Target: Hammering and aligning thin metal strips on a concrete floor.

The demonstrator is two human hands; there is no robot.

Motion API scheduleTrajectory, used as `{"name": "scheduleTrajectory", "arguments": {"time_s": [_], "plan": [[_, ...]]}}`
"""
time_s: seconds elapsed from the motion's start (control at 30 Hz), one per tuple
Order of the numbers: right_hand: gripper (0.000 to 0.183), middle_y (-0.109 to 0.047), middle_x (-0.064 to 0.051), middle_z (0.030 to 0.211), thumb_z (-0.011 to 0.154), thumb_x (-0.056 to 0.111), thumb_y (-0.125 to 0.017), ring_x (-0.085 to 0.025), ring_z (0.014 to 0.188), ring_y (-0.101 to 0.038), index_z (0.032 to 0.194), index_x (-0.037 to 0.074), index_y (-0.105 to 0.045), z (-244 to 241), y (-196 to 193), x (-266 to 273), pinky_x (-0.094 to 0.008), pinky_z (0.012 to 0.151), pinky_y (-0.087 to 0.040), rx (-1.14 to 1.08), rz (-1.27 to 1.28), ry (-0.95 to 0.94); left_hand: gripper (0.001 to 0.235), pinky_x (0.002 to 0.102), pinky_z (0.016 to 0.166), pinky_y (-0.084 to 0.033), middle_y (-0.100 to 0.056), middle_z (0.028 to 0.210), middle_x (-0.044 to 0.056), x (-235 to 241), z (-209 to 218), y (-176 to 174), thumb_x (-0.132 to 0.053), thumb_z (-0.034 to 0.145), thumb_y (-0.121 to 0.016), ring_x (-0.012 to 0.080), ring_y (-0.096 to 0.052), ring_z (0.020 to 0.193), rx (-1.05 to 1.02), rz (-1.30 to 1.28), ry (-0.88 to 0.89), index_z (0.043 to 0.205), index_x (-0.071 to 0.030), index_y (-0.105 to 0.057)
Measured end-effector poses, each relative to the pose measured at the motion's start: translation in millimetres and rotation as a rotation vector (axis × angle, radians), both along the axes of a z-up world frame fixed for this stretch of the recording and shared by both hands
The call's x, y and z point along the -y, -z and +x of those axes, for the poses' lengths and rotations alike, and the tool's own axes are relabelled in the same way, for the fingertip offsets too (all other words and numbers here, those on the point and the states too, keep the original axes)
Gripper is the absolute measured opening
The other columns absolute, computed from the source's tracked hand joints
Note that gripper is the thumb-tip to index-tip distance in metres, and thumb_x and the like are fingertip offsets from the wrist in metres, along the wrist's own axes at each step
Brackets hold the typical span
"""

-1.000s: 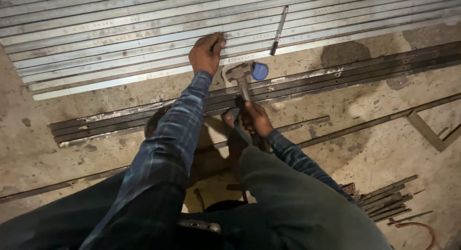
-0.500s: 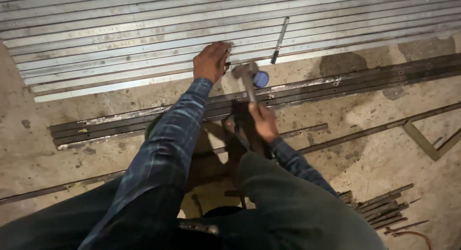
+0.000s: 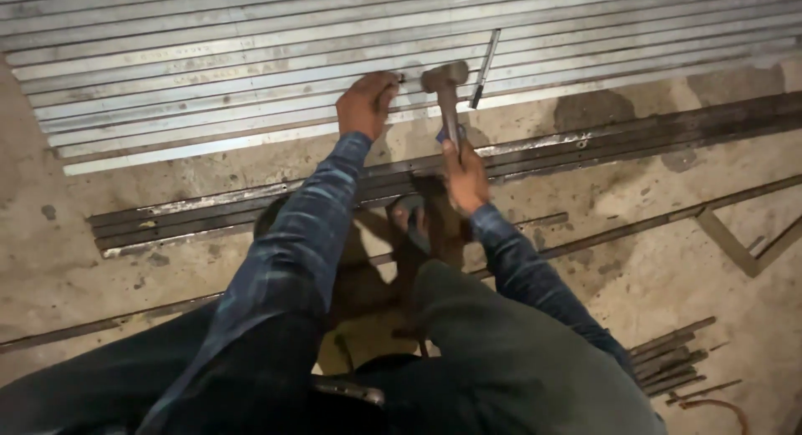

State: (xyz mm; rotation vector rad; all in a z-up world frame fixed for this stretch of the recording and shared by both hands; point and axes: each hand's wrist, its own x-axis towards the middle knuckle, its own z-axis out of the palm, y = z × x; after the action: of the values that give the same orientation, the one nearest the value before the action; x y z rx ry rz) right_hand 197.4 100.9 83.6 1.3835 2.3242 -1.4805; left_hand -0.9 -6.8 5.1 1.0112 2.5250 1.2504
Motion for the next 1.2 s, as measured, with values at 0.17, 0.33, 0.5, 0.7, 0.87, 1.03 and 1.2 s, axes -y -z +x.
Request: {"name": "scheduleTrajectory", "arguments": {"time_s": [0.17,0.33,0.5,0.7,0.87,1.03,1.2], "plan": [[0.036,-0.050,0.004,0.072,0.102,0.050,-0.055,-0.010,0.059,-0.050,0.101,0.014,-0.055,19.9,43.9,-0.2,-0.029,0.050,-0.040,-0.073,-0.541,0.351,0.019,0.038,0.078,-0.058,-0.077,0.104,0.007,-2.2,-18.3,6.2,-0.018,0.092,-0.074,0.0227,-0.071,0.092,0.641,0.238,-0.238,0.109,-0.011,-0.077],[0.039,-0.050,0.003,0.074,0.103,0.051,-0.056,-0.009,0.059,-0.048,0.095,0.013,-0.054,17.2,75.6,-10.2,-0.026,0.048,-0.034,-0.210,-0.788,0.368,0.026,0.032,0.076,-0.060,-0.080,0.108,0.007,-4.9,-26.5,33.0,-0.017,0.092,-0.080,0.0151,-0.074,0.089,0.536,0.246,-0.064,0.116,-0.008,-0.079],[0.049,-0.049,-0.002,0.063,0.103,0.059,-0.049,-0.011,0.051,-0.044,0.091,0.012,-0.054,20.2,83.4,-11.5,-0.028,0.045,-0.034,-0.247,-0.723,0.241,0.031,0.029,0.061,-0.057,-0.081,0.100,0.006,-13.3,-24.2,-0.8,-0.015,0.089,-0.079,0.0129,-0.066,0.062,0.712,0.179,-0.155,0.120,-0.008,-0.076],[0.050,-0.047,-0.002,0.061,0.100,0.061,-0.048,-0.014,0.044,-0.041,0.091,0.013,-0.053,9.4,58.1,-11.2,-0.030,0.039,-0.034,-0.219,-0.769,0.257,0.029,0.029,0.058,-0.058,-0.080,0.102,0.006,-16.9,-24.1,12.8,-0.013,0.090,-0.079,0.0107,-0.071,0.072,0.719,0.329,-0.216,0.118,-0.007,-0.077],[0.051,-0.047,-0.002,0.062,0.102,0.062,-0.048,-0.013,0.045,-0.042,0.091,0.013,-0.052,16.4,73.3,-14.0,-0.031,0.039,-0.034,-0.231,-0.778,0.242,0.030,0.028,0.058,-0.058,-0.081,0.101,0.006,-17.1,-26.5,0.7,-0.013,0.088,-0.080,0.0112,-0.068,0.064,0.696,0.257,-0.206,0.118,-0.008,-0.077],[0.052,-0.048,-0.002,0.063,0.104,0.062,-0.048,-0.013,0.047,-0.041,0.092,0.012,-0.053,11.3,61.1,-12.9,-0.030,0.041,-0.033,-0.254,-0.751,0.215,0.029,0.027,0.060,-0.057,-0.081,0.100,0.006,-16.3,-26.9,0.9,-0.014,0.089,-0.079,0.0103,-0.069,0.066,0.706,0.247,-0.188,0.117,-0.008,-0.077],[0.052,-0.047,-0.003,0.062,0.102,0.061,-0.047,-0.013,0.045,-0.042,0.091,0.012,-0.053,10.7,59.0,-15.2,-0.031,0.038,-0.033,-0.235,-0.773,0.223,0.028,0.028,0.059,-0.057,-0.080,0.101,0.006,-16.7,-27.3,-5.1,-0.018,0.090,-0.081,0.0113,-0.066,0.063,0.703,0.194,-0.180,0.116,-0.010,-0.078]]}}
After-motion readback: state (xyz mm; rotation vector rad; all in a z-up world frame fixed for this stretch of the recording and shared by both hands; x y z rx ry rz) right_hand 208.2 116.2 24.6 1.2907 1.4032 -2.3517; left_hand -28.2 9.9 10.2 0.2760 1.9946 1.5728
